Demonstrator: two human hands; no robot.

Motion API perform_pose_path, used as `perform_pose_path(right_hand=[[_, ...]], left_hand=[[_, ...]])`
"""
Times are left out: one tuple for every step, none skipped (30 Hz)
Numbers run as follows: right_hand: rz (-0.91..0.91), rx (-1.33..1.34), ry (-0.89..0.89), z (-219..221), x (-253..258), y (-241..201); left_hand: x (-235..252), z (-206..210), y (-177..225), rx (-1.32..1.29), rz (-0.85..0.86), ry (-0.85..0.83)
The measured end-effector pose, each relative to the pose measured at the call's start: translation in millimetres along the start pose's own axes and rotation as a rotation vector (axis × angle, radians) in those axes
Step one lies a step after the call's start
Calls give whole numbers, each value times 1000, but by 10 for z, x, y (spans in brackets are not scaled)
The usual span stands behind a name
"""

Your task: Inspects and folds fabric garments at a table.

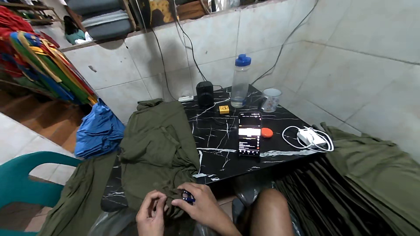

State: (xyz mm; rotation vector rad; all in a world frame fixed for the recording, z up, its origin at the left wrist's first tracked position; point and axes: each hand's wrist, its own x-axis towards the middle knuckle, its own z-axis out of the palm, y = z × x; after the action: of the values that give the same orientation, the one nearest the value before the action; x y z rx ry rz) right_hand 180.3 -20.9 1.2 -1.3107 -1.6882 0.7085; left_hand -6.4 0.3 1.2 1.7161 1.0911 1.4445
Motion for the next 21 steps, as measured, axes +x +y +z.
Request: perform_pose_path(right_hand=[[-14, -11, -37, -15, -2, -2], [-23, -20, -71, -24, -1, -5], [-31, -28, -95, -22, 3, -5], [-35, -36, -109, -17, 7, -11], [-43, -44, -105, -4, 9, -13], [-52, -52, -93, 13, 8, -12], [-70, -56, -78, 31, 7, -5], [-97, -63, -66, 48, 4, 3], [-132, -80, -51, 64, 2, 14], [-162, -112, -41, 77, -1, 21], [-180, -149, -23, 93, -4, 21], [-182, -179, 8, 114, -5, 14], [-175, -189, 69, 146, -2, 6], [-159, -180, 148, 181, 5, -8], [-129, -144, 228, 215, 13, -34], [-86, -92, 288, 251, 22, -62], [-43, -42, 311, 278, 27, -92], [-13, -14, 306, 297, 29, -109], [6, 4, 290, 311, 29, -117], [14, 18, 282, 320, 31, -115], [19, 29, 292, 324, 38, -111]], left_hand=[[8, -6, 4, -21, -11, -2], [15, -13, 1, -30, -7, -6], [18, -20, -6, -35, 6, -16], [16, -29, -11, -31, 20, -32], [11, -41, -9, -28, 32, -55], [6, -53, -5, -26, 42, -75], [-2, -59, 2, -28, 46, -90], [-10, -62, 11, -30, 43, -102], [-15, -62, 16, -31, 40, -110], [-17, -63, 19, -32, 39, -113], [-17, -65, 18, -31, 40, -115], [-14, -65, 21, -31, 42, -116], [-10, -60, 37, -38, 43, -114], [-8, -49, 61, -50, 38, -109], [-7, -38, 93, -71, 23, -106], [-8, -26, 124, -100, 9, -105], [-13, -18, 143, -130, -8, -112], [-21, -14, 147, -161, -25, -120], [-28, -12, 153, -190, -42, -131], [-33, -17, 160, -222, -55, -142], [-33, -32, 159, -246, -57, -154]])
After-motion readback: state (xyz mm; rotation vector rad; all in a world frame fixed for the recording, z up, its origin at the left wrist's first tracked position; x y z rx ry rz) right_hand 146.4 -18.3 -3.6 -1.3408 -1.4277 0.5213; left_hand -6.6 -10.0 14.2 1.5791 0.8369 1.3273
